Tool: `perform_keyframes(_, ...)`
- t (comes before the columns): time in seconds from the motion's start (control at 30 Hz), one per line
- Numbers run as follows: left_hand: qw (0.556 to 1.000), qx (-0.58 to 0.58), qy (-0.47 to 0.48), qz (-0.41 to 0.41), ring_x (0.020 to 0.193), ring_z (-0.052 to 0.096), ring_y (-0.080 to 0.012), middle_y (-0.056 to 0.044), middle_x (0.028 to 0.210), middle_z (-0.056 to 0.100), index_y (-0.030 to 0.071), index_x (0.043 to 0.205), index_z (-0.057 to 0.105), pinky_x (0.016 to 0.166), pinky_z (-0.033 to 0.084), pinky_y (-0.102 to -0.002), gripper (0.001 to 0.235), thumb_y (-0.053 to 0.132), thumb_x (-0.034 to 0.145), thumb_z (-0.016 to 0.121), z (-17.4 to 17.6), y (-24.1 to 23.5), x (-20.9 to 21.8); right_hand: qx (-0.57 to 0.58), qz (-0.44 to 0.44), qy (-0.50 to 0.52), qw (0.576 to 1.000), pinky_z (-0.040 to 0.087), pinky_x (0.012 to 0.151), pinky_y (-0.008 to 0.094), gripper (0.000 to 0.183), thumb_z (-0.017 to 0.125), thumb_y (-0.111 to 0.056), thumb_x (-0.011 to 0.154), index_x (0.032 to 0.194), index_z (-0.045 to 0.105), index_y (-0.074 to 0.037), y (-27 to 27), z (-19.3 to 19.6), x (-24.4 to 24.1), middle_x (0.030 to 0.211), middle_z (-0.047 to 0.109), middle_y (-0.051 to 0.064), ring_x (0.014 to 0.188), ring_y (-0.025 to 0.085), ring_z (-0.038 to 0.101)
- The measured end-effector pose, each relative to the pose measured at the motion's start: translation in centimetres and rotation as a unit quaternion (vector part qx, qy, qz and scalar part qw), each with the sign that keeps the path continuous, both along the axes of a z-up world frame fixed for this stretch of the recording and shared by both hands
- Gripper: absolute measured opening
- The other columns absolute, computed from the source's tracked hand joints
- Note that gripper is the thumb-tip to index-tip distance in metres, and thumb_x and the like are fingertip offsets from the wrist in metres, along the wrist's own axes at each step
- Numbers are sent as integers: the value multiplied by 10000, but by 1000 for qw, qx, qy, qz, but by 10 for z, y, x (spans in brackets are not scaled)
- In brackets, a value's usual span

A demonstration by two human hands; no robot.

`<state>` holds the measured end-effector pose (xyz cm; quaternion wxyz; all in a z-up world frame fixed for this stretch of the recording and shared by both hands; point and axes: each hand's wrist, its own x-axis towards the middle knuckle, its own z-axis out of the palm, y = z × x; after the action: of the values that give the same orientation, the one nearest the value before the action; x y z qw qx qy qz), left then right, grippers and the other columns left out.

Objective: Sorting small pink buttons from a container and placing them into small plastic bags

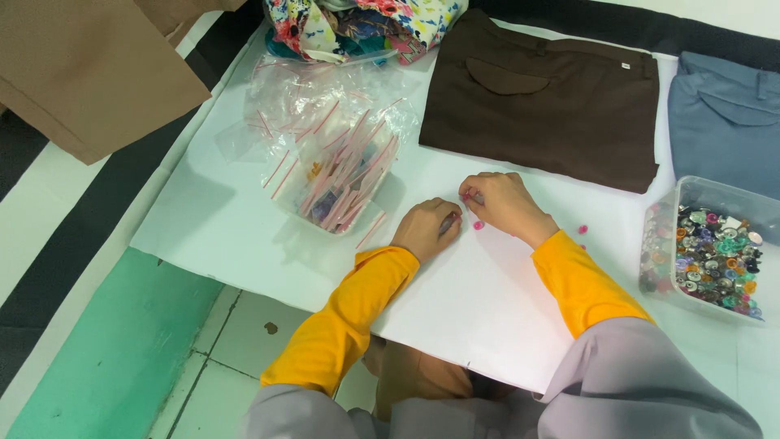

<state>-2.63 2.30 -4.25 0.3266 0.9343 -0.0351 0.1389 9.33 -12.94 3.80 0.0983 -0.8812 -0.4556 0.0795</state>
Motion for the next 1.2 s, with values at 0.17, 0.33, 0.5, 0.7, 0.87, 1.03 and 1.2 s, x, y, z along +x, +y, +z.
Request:
perform_keyframes(0.17,1000,1,-14,10,969,700,-266,-95,1056,670,148,1197,670,867,569,-356,258,271,986,586,-2,1,3,-12,10,22,1000,524,925,467,232,680,-137,893,1122,706,-155,5,20,-2,1020,764,66,1010,275,740)
perform_keyframes(0.33,998,-55,-21,21,1042,686,-284,-114,1160,629,129,1314,596,915,574,-384,383,256,954,582,21,3,-1,5,2,91,996,560,902,495,394,664,-97,909,1301,640,-67,21,53,-4,1118,736,193,1075,366,717)
perform_keyframes(0.5,961,-55,-217,164,1048,649,-448,-308,1319,415,-78,1398,399,936,590,-487,558,-99,847,485,0,23,32,143,99,61,983,526,962,519,284,549,-91,989,1238,670,-28,66,40,12,1242,675,231,1174,443,635)
perform_keyframes(0.7,939,91,-146,298,1296,555,-413,-273,1362,545,-89,1432,465,1134,437,-449,715,-9,750,664,-58,45,58,56,97,40,993,550,940,491,296,535,-68,965,1195,719,-36,109,10,13,1508,529,202,1270,410,590)
perform_keyframes(0.87,930,87,-165,317,1280,558,-422,-273,1359,555,-84,1413,483,1116,438,-483,764,11,691,715,-48,52,58,5,112,-8,994,531,929,478,460,510,-70,948,1396,613,-102,117,4,14,1527,510,160,1337,376,518)
perform_keyframes(1.03,928,115,-137,328,1266,566,-393,-236,1424,526,-5,1477,443,1062,460,-487,837,97,697,729,-30,51,53,-19,131,-63,989,509,902,446,517,482,-56,937,1444,569,-106,116,-4,15,1485,572,101,1332,320,505)
perform_keyframes(1.2,893,225,-110,374,1146,623,-324,-219,1411,553,72,1569,345,917,527,-452,867,192,786,698,-46,51,74,-25,123,-33,992,504,958,443,473,462,-60,960,1415,594,-62,112,-21,27,1501,546,145,1353,341,509)
